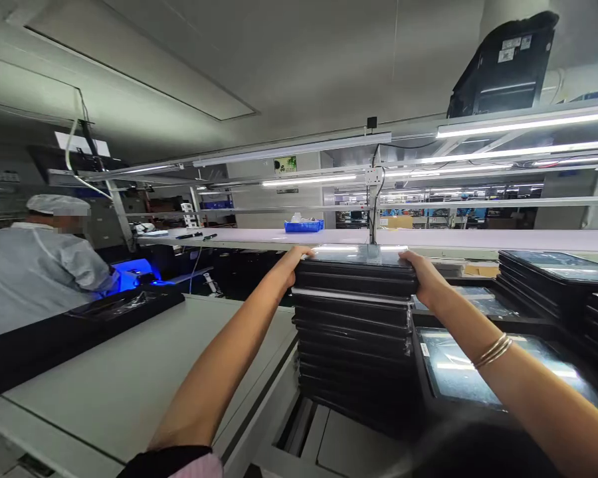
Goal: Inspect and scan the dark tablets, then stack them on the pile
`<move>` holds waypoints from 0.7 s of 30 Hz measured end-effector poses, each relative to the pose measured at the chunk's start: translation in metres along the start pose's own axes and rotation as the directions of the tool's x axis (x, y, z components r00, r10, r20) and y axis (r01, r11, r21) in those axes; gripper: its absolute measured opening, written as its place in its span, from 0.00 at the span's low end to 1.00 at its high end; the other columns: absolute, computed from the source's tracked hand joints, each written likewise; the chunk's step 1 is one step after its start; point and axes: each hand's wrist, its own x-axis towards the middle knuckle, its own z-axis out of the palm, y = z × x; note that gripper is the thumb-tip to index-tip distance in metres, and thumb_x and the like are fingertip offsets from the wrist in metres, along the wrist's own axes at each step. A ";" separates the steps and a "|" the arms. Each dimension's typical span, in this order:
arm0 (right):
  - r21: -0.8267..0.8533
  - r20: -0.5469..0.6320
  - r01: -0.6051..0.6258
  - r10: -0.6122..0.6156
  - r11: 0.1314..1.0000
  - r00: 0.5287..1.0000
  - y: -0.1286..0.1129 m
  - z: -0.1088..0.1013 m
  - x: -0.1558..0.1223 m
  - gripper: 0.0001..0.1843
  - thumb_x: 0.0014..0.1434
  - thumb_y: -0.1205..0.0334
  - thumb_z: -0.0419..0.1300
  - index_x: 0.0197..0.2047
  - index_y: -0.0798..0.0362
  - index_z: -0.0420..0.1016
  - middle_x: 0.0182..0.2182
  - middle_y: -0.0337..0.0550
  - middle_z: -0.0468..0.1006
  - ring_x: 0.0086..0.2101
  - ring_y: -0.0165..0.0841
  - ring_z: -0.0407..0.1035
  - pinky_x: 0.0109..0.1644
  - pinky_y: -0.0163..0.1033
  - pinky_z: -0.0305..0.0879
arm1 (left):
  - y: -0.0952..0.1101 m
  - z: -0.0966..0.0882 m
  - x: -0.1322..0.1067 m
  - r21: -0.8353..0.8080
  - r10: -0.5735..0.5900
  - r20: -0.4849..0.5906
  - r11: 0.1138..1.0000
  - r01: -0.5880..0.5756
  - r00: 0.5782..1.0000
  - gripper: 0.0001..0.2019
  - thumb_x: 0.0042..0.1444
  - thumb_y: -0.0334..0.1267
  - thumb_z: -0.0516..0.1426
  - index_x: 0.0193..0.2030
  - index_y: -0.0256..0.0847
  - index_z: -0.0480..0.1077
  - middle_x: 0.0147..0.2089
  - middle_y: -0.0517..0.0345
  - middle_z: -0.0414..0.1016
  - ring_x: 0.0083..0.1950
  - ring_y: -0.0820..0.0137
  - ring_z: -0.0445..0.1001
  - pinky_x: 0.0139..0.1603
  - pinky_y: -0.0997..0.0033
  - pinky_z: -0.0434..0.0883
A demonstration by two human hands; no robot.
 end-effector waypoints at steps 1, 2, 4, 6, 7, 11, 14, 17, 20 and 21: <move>-0.030 -0.003 0.012 -0.012 0.999 1.000 0.004 -0.002 0.000 0.10 0.46 0.56 0.58 0.24 0.52 0.63 0.17 0.38 0.67 0.21 0.33 0.66 0.26 0.36 0.67 | -0.006 -0.002 0.000 0.017 -0.023 -0.002 1.000 0.023 1.000 0.05 0.30 0.33 0.58 0.18 0.37 0.65 0.16 0.54 0.67 0.17 0.68 0.64 0.17 0.69 0.64; -0.063 -0.008 0.027 -0.028 0.998 1.000 0.005 -0.004 -0.001 0.11 0.47 0.54 0.58 0.26 0.52 0.64 0.20 0.41 0.70 0.26 0.36 0.69 0.31 0.39 0.70 | -0.010 -0.003 0.000 0.032 -0.039 -0.007 0.999 0.039 0.999 0.05 0.31 0.33 0.58 0.17 0.37 0.64 0.16 0.55 0.66 0.17 0.69 0.64 0.17 0.70 0.64; -0.112 -0.039 0.059 -0.064 0.992 0.997 0.005 -0.009 -0.005 0.13 0.51 0.50 0.57 0.32 0.52 0.68 0.31 0.47 0.76 0.41 0.43 0.72 0.44 0.46 0.71 | -0.014 -0.006 0.000 0.055 -0.047 -0.019 0.997 0.048 0.999 0.05 0.32 0.33 0.58 0.17 0.38 0.63 0.16 0.56 0.65 0.16 0.71 0.62 0.16 0.72 0.61; -0.220 -0.038 0.209 -0.222 0.953 0.974 0.001 -0.014 -0.012 0.18 0.53 0.47 0.57 0.41 0.50 0.69 0.46 0.49 0.74 0.57 0.45 0.61 0.60 0.51 0.60 | -0.015 -0.007 -0.002 0.062 -0.027 -0.030 0.998 0.029 0.999 0.06 0.34 0.34 0.59 0.18 0.38 0.64 0.16 0.58 0.65 0.17 0.72 0.62 0.16 0.73 0.60; -0.333 0.035 0.341 -0.350 0.879 0.936 -0.001 -0.017 -0.016 0.21 0.53 0.46 0.58 0.46 0.49 0.70 0.52 0.49 0.71 0.61 0.45 0.54 0.65 0.53 0.52 | -0.016 -0.007 -0.003 0.057 -0.008 -0.034 0.998 0.010 0.999 0.07 0.34 0.35 0.60 0.20 0.38 0.64 0.17 0.58 0.65 0.18 0.72 0.63 0.17 0.74 0.61; -0.600 0.620 0.769 -0.480 0.218 0.620 0.000 -0.032 -0.027 0.27 0.56 0.52 0.59 0.57 0.50 0.68 0.61 0.48 0.62 0.64 0.48 0.48 0.68 0.58 0.43 | -0.021 -0.006 -0.009 0.013 0.072 -0.036 0.997 -0.072 0.997 0.08 0.36 0.39 0.60 0.23 0.38 0.65 0.19 0.60 0.67 0.21 0.72 0.65 0.22 0.74 0.64; -0.576 0.722 0.816 -0.437 0.051 0.536 0.004 -0.040 -0.025 0.26 0.61 0.59 0.54 0.62 0.53 0.62 0.59 0.49 0.64 0.59 0.42 0.57 0.66 0.51 0.54 | -0.026 -0.005 -0.010 -0.016 0.105 -0.035 0.994 -0.106 0.994 0.09 0.37 0.39 0.59 0.22 0.39 0.63 0.19 0.62 0.66 0.20 0.73 0.64 0.23 0.74 0.64; -0.557 0.752 0.831 -0.434 -0.014 0.496 0.005 -0.042 -0.022 0.30 0.61 0.55 0.56 0.65 0.51 0.58 0.59 0.49 0.64 0.58 0.42 0.58 0.64 0.52 0.57 | -0.031 -0.006 -0.009 -0.032 0.131 -0.029 0.991 -0.132 0.991 0.10 0.37 0.41 0.59 0.22 0.40 0.62 0.19 0.62 0.65 0.20 0.73 0.63 0.24 0.74 0.64; -0.567 0.758 0.823 -0.421 -0.045 0.499 0.005 -0.042 -0.023 0.32 0.60 0.53 0.58 0.65 0.48 0.56 0.59 0.48 0.63 0.58 0.43 0.57 0.63 0.52 0.58 | -0.036 -0.007 -0.005 -0.035 0.173 -0.035 0.984 -0.174 0.984 0.11 0.39 0.43 0.59 0.24 0.39 0.64 0.20 0.62 0.66 0.22 0.72 0.65 0.27 0.73 0.64; -0.569 0.760 0.820 -0.421 -0.059 0.496 0.006 -0.042 -0.024 0.31 0.61 0.53 0.57 0.65 0.48 0.55 0.58 0.49 0.63 0.57 0.44 0.58 0.63 0.52 0.58 | -0.037 -0.007 -0.004 -0.034 0.188 -0.044 0.981 -0.190 0.981 0.11 0.40 0.44 0.59 0.25 0.39 0.64 0.20 0.61 0.67 0.23 0.71 0.66 0.28 0.73 0.65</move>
